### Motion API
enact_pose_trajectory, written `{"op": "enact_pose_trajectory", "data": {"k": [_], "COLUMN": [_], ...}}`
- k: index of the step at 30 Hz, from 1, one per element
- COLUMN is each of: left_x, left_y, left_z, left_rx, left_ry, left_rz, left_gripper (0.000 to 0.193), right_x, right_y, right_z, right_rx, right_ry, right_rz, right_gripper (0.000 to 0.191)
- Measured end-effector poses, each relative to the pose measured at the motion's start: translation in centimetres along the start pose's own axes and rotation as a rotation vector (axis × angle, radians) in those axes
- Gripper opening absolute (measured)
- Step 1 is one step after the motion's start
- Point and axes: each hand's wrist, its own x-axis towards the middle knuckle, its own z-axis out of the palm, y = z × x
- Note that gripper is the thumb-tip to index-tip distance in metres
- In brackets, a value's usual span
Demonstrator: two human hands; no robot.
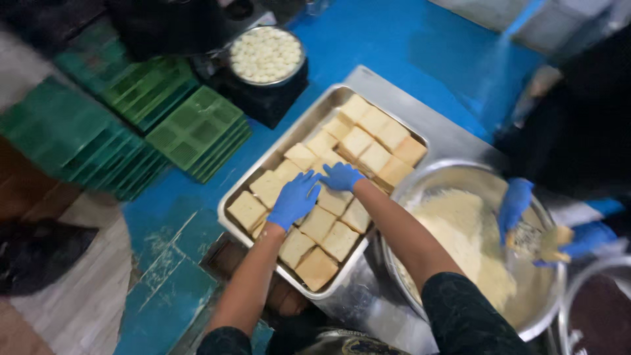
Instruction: The person takes slices of bread from a tray, presses one cut face into a bowl of dark chocolate filling, dips the filled face into a bowl of white powder, and places the coated bread onto a tray with other finished pieces, repeating the cycle continuously.
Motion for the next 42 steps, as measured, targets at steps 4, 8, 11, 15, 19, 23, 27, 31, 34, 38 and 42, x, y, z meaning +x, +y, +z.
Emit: {"op": "enact_pose_trajectory", "data": {"k": [4,8,11,15,19,23,27,31,34,38,42], "left_x": [-0.4,-1.2,-2.1,-3.7,-7.1,-13.8,-23.5,-28.1,-29.7,-30.8,-32.2], "left_y": [0.6,0.0,2.4,12.2,25.5,38.3,48.6,57.0,59.5,61.0,60.0], "left_z": [4.1,5.0,4.3,5.6,9.7,16.7,24.0,34.0,39.4,41.7,42.0], "left_rx": [0.283,0.226,0.405,-0.274,-0.706,-0.872,-1.039,-1.018,-0.891,-1.016,-1.051], "left_ry": [-0.193,-0.206,-0.098,-0.104,-0.132,-0.401,-1.087,-1.195,-1.168,-0.927,-0.958], "left_rz": [0.04,0.274,0.446,0.243,0.514,0.701,0.474,0.329,-0.063,-0.018,-0.253], "left_gripper": [0.058,0.067,0.06,0.061,0.068,0.071,0.042,0.047,0.046,0.047,0.059], "right_x": [-7.4,-26.9,-43.4,-61.3,-71.7,-75.8,-78.7,-80.7,-81.4,-80.9,-79.8], "right_y": [4.0,7.6,9.3,9.6,10.0,14.5,18.6,19.5,19.3,18.6,15.4], "right_z": [0.1,2.9,7.8,18.1,29.1,34.4,33.0,31.7,32.1,33.2,33.8], "right_rx": [0.435,0.912,0.94,1.166,1.205,1.077,0.63,0.917,1.006,0.996,0.943], "right_ry": [0.511,0.544,0.625,0.864,1.446,1.616,1.372,1.04,1.164,1.338,1.329], "right_rz": [-0.081,-0.027,0.046,0.426,1.158,1.414,1.47,1.517,1.415,1.255,1.276], "right_gripper": [0.058,0.048,0.039,0.032,0.038,0.06,0.08,0.074,0.069,0.061,0.06]}}
